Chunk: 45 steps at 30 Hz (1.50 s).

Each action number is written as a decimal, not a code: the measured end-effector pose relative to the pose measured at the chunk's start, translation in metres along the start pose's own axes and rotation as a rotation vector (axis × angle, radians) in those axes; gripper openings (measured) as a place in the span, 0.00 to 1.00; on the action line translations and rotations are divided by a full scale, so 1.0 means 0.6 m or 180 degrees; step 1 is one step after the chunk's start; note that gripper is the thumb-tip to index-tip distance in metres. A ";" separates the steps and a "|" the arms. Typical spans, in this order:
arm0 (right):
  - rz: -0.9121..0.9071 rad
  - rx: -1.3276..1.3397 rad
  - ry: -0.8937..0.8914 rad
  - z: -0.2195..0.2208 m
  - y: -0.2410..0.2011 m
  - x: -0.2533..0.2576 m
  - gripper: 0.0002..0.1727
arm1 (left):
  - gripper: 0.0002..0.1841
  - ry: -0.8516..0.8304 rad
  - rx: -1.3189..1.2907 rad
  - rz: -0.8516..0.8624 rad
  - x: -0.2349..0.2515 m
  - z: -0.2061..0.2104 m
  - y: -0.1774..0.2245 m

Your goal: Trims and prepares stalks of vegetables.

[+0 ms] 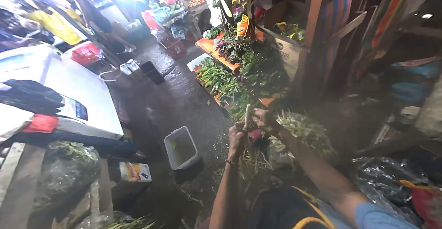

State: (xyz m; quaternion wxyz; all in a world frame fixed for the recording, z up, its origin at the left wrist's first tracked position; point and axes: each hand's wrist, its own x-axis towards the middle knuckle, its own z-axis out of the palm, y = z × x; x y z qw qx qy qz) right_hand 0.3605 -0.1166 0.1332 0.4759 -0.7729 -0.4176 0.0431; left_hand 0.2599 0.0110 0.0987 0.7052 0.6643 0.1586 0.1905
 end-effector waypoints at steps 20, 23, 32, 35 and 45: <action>-0.0421 -0.1268 0.1235 -0.111 0.034 0.021 0.14 | 0.11 -0.0595 0.0171 -0.0256 -0.030 -0.021 0.002; -0.0060 -0.1406 0.1325 -0.145 0.073 0.019 0.12 | 0.10 -0.0556 0.0499 -0.0132 -0.030 -0.025 -0.010; 0.1309 0.0093 0.0265 -0.120 0.106 -0.070 0.16 | 0.11 -0.0397 0.0871 -0.0140 -0.033 0.002 -0.008; 0.1481 0.1684 0.0382 -0.060 0.060 -0.080 0.22 | 0.11 -0.0267 0.0854 -0.0019 -0.033 0.021 -0.012; 0.0879 0.2306 0.1513 0.056 0.003 -0.066 0.23 | 0.11 0.0552 0.1411 0.1275 -0.045 0.081 -0.039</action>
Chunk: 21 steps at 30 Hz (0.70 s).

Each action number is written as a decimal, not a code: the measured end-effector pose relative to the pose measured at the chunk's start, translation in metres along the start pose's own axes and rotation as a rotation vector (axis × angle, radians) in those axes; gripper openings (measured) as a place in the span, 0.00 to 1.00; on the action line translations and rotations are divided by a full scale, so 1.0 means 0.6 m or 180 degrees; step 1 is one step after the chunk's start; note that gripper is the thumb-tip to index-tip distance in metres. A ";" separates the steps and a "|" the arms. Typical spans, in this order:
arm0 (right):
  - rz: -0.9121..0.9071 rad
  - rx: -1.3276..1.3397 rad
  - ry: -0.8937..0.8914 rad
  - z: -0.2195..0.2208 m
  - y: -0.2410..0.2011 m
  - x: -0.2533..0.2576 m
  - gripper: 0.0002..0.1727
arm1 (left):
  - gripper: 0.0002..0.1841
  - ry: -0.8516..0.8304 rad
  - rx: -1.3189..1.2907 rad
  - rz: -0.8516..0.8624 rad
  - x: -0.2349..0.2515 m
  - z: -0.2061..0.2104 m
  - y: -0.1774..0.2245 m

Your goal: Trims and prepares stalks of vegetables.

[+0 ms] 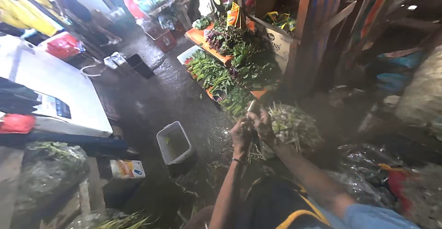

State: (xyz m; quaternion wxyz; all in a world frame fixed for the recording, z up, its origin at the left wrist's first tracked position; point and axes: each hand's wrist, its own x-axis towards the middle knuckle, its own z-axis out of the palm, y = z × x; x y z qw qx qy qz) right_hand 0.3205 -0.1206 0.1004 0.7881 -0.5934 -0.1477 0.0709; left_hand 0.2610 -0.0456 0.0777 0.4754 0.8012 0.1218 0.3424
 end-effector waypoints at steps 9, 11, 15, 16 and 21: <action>-0.0320 -0.0352 0.0048 0.000 0.003 0.009 0.30 | 0.12 0.0180 0.0527 0.0314 -0.010 0.011 0.002; -0.0413 -0.0387 0.0060 0.001 0.002 0.012 0.28 | 0.12 0.0212 0.0493 0.0345 -0.009 0.012 0.003; -0.0690 -0.0611 0.0129 0.007 0.005 0.014 0.25 | 0.12 0.0299 0.0464 0.0398 -0.008 0.016 0.002; -0.0739 -0.0680 0.0160 0.008 0.007 0.015 0.24 | 0.12 0.0301 0.0444 0.0408 -0.009 0.016 0.002; -0.0642 -0.0926 0.0406 0.013 0.002 0.022 0.18 | 0.11 0.0196 0.0302 0.0447 -0.014 0.016 0.003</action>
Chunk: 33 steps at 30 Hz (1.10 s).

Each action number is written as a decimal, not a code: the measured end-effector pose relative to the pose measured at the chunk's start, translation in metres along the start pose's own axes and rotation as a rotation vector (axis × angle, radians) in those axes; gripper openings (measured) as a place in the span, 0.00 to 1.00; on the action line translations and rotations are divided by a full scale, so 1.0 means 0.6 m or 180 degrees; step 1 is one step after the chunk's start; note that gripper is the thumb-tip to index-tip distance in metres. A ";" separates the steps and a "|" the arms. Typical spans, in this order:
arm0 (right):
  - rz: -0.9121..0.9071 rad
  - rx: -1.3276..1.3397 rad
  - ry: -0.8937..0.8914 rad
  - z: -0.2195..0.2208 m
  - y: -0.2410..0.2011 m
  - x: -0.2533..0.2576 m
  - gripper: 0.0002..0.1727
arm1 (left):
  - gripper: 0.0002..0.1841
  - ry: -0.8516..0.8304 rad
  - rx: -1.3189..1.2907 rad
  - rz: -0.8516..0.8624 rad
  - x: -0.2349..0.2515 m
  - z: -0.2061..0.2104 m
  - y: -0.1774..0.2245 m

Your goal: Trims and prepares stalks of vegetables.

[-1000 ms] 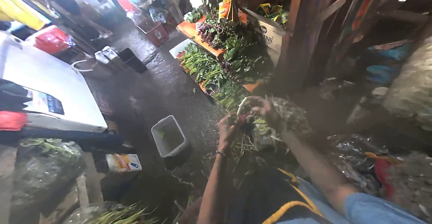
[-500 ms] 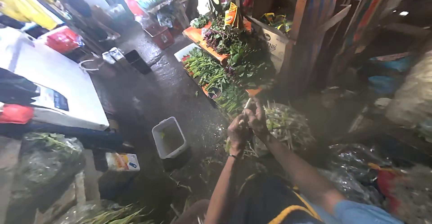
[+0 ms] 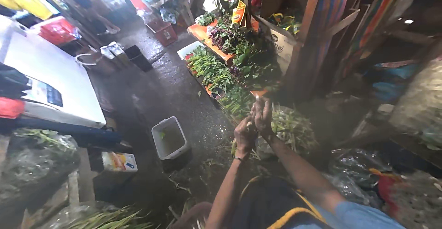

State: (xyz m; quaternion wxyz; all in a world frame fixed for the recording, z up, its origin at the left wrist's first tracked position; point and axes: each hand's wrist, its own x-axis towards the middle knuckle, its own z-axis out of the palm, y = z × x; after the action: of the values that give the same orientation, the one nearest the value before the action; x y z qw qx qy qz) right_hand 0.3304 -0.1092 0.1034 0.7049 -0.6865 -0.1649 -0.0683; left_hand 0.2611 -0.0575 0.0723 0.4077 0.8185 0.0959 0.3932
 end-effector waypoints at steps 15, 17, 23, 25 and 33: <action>0.0202 0.0121 -0.0408 -0.074 0.029 0.049 0.27 | 0.10 -0.0390 -0.0199 -0.0423 0.001 -0.032 -0.026; -0.0360 -0.0788 -0.1050 -0.088 0.023 0.049 0.25 | 0.10 -0.0444 -0.0118 -0.0361 0.001 -0.032 -0.028; -0.0258 -0.1411 -0.2133 -0.111 -0.011 0.078 0.10 | 0.09 -0.0709 0.0007 -0.0323 -0.001 -0.036 -0.030; -0.0005 -0.1201 -0.2050 -0.117 -0.014 0.085 0.10 | 0.09 -0.0737 0.0018 -0.0336 -0.002 -0.037 -0.033; 0.1116 0.0128 -0.0772 -0.069 -0.016 0.029 0.18 | 0.10 -0.0403 -0.0098 -0.0409 -0.005 -0.030 -0.022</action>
State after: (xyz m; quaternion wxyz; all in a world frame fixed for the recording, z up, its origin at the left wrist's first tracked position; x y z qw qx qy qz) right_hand 0.3492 -0.1486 0.1180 0.6945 -0.6937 -0.1279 0.1417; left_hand 0.2480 -0.0398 0.0673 0.4499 0.8275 0.1162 0.3151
